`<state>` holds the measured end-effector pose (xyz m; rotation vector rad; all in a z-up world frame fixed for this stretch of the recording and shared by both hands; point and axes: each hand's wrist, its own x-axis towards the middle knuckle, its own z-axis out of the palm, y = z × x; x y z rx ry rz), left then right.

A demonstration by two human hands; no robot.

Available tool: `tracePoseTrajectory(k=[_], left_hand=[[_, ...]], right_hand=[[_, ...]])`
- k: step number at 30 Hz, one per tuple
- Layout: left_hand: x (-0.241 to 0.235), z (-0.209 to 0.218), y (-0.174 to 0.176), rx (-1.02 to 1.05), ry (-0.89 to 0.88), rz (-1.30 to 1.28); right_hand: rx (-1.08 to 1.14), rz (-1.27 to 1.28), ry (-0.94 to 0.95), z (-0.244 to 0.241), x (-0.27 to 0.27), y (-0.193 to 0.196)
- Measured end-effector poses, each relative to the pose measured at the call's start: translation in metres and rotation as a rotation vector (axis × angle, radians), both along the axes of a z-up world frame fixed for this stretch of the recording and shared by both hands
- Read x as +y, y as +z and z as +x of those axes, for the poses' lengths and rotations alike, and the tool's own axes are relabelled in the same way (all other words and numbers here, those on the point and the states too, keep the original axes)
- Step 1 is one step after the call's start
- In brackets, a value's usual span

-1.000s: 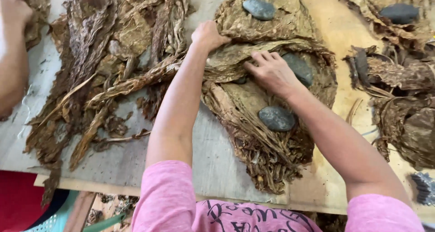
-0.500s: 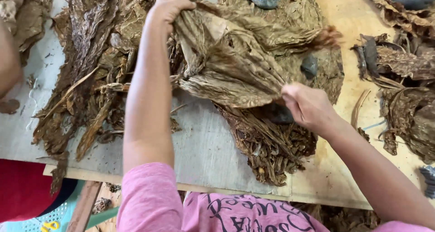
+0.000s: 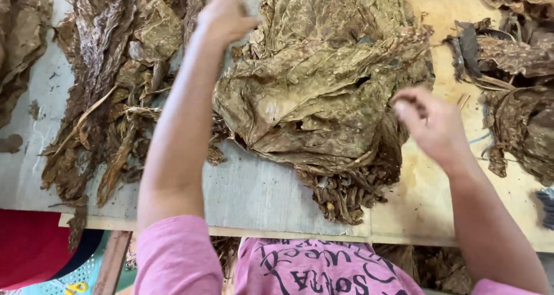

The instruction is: A person is shown flattening large dried tobacco leaves on a wooden table by smoothing them out with their hands and placing several smooth stones on top of each leaf to act as weights.

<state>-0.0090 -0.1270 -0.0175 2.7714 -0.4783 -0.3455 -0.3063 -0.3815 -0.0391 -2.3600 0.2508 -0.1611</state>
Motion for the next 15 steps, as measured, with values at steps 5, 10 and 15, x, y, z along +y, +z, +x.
tracePoseTrajectory(k=[5, 10, 15], left_hand=[[-0.103, -0.040, -0.007, 0.115, -0.265, 0.041], [-0.131, -0.027, -0.047, 0.117, -0.411, 0.061], [-0.095, -0.030, -0.021, 0.069, -0.414, -0.475]], right_hand=[[0.333, -0.112, -0.236, 0.039, -0.006, -0.023], [0.167, -0.083, -0.248, 0.047, -0.020, -0.044], [-0.100, 0.819, -0.492, 0.048, -0.012, -0.028]])
